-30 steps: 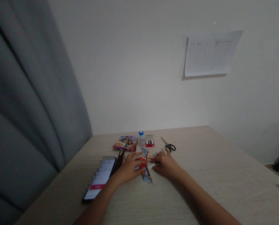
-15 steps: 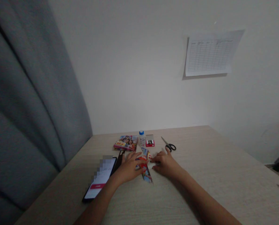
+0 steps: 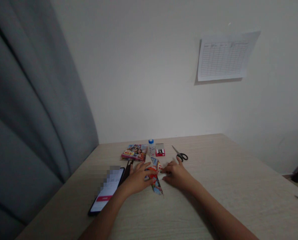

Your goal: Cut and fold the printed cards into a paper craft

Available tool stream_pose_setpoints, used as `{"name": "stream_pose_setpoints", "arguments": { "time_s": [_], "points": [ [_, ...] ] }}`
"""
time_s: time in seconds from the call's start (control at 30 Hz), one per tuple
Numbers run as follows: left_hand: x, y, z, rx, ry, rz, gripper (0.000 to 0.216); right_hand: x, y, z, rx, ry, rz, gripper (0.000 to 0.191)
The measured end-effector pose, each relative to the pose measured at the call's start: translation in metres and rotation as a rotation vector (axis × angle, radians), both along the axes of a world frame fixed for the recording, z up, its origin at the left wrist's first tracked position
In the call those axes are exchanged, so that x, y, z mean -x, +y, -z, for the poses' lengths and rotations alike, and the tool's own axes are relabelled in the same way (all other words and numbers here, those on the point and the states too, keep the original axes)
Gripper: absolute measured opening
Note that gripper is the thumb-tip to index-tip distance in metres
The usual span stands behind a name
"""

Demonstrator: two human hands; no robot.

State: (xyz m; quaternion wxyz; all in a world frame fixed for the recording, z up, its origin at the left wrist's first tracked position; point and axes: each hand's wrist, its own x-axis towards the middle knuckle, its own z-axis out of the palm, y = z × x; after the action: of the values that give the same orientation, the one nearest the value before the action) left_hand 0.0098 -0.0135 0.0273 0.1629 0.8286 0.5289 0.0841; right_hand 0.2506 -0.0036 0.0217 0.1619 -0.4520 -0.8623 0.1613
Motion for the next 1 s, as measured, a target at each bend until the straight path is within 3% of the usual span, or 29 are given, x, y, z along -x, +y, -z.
{"name": "stream_pose_setpoints", "arguments": {
  "time_s": [0.4, 0.7, 1.0],
  "points": [
    [0.000, 0.000, 0.008, -0.079, -0.035, 0.039, 0.033, 0.000, 0.001, 0.002, -0.020, 0.003, -0.013, 0.033],
    [0.001, 0.006, 0.017, -0.085, -0.122, 0.036, 0.047, 0.000, -0.002, -0.001, -0.011, 0.004, -0.011, 0.033],
    [-0.001, 0.000, 0.007, -0.078, -0.055, 0.020, 0.027, 0.000, 0.001, 0.003, -0.015, 0.016, -0.010, 0.032]
  ]
}}
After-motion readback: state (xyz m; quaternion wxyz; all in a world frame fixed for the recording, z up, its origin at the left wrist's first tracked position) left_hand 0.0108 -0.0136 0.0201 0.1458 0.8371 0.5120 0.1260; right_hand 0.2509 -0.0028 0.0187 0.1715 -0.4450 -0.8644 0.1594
